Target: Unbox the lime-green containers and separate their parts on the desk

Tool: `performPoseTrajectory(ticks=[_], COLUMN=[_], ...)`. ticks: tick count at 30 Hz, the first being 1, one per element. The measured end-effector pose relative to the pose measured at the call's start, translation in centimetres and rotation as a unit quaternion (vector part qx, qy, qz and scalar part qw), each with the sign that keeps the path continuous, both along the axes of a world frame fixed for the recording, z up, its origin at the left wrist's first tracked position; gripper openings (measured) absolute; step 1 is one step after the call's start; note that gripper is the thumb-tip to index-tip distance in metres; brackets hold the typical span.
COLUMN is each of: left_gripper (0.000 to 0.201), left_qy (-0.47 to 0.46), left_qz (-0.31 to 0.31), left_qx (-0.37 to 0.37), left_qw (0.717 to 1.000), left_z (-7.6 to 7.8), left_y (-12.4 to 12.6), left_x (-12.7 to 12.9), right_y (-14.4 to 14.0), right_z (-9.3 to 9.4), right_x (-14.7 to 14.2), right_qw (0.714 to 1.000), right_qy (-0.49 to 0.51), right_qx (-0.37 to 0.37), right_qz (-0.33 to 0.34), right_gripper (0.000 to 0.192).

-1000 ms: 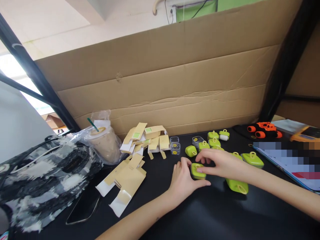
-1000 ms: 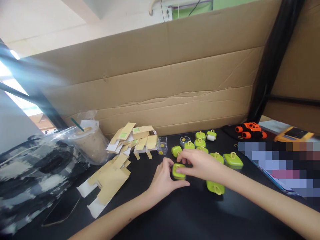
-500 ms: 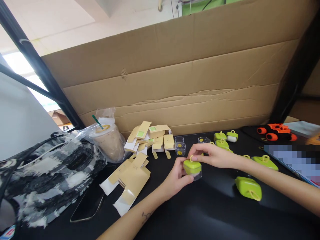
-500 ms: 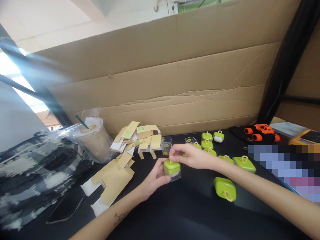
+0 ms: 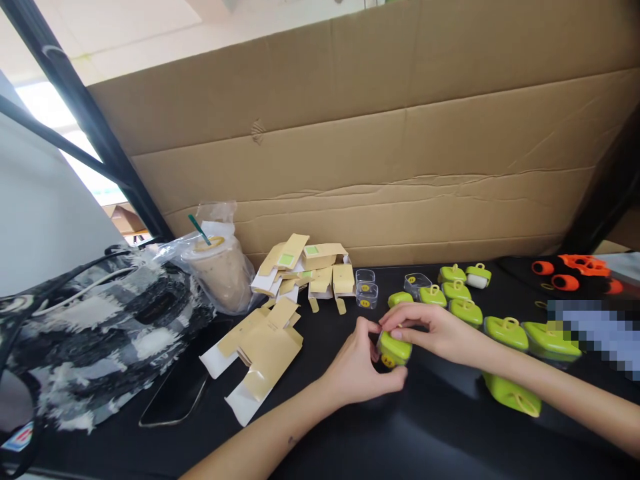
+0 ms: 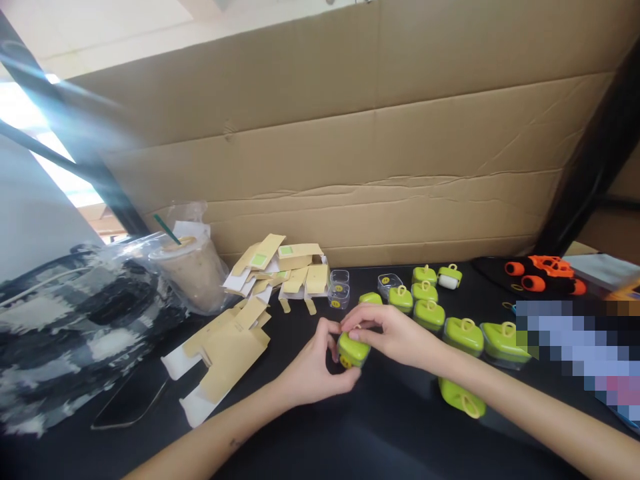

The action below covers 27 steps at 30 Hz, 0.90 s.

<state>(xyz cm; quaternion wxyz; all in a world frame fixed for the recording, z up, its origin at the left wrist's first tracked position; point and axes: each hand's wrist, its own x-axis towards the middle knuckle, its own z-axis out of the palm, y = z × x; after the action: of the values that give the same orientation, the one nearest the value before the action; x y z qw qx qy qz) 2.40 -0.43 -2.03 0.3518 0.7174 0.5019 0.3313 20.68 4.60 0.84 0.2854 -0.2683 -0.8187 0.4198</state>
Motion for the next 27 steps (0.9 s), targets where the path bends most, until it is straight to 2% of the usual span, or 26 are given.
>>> performPoseTrajectory(ticks=[2, 5, 8, 10, 14, 18, 20, 23, 27], left_gripper=[0.045, 0.054, 0.050, 0.040, 0.034, 0.050, 0.046, 0.023, 0.023], left_qy=[-0.024, -0.044, 0.007, 0.052, 0.093, 0.143, 0.192, 0.238, 0.241], left_qz=[-0.030, -0.051, -0.061, -0.056, -0.048, -0.017, 0.006, 0.024, 0.031], left_qx=[-0.029, -0.028, -0.013, 0.002, 0.075, 0.143, 0.163, 0.174, 0.184], left_qw=[0.999, 0.997, 0.998, 0.997, 0.992, 0.979, 0.968, 0.955, 0.952], left_z=[-0.1, 0.1, 0.9, 1.4, 1.8, 1.6, 1.5, 1.4, 1.2], left_y=[0.2, 0.5, 0.7, 0.8, 1.4, 2.5, 2.9, 3.4, 3.7], left_x=[-0.3, -0.5, -0.7, -0.9, -1.8, -2.6, -3.0, -3.4, -3.5], right_y=[0.1, 0.3, 0.3, 0.1, -0.6, -0.7, 0.0, 2.6, 7.3], right_z=[-0.2, -0.3, -0.1, 0.5, 2.5, 4.5, 5.1, 5.2, 4.4], right_x=[0.1, 0.4, 0.4, 0.3, 0.6, 3.1, 5.0, 7.6, 8.4], right_qw=[1.000, 0.997, 0.991, 0.989, 0.972, 0.956, 0.940, 0.923, 0.934], right_qy=[-0.001, -0.037, -0.081, -0.058, 0.049, 0.053, 0.044, 0.011, -0.038], right_qx=[0.009, 0.063, 0.100, 0.129, 0.164, 0.171, 0.188, 0.198, 0.179], right_qz=[-0.013, -0.040, -0.027, -0.042, -0.159, -0.234, -0.280, -0.329, -0.305], right_gripper=[0.027, 0.028, 0.022, 0.022, 0.023, 0.026, 0.027, 0.033, 0.041])
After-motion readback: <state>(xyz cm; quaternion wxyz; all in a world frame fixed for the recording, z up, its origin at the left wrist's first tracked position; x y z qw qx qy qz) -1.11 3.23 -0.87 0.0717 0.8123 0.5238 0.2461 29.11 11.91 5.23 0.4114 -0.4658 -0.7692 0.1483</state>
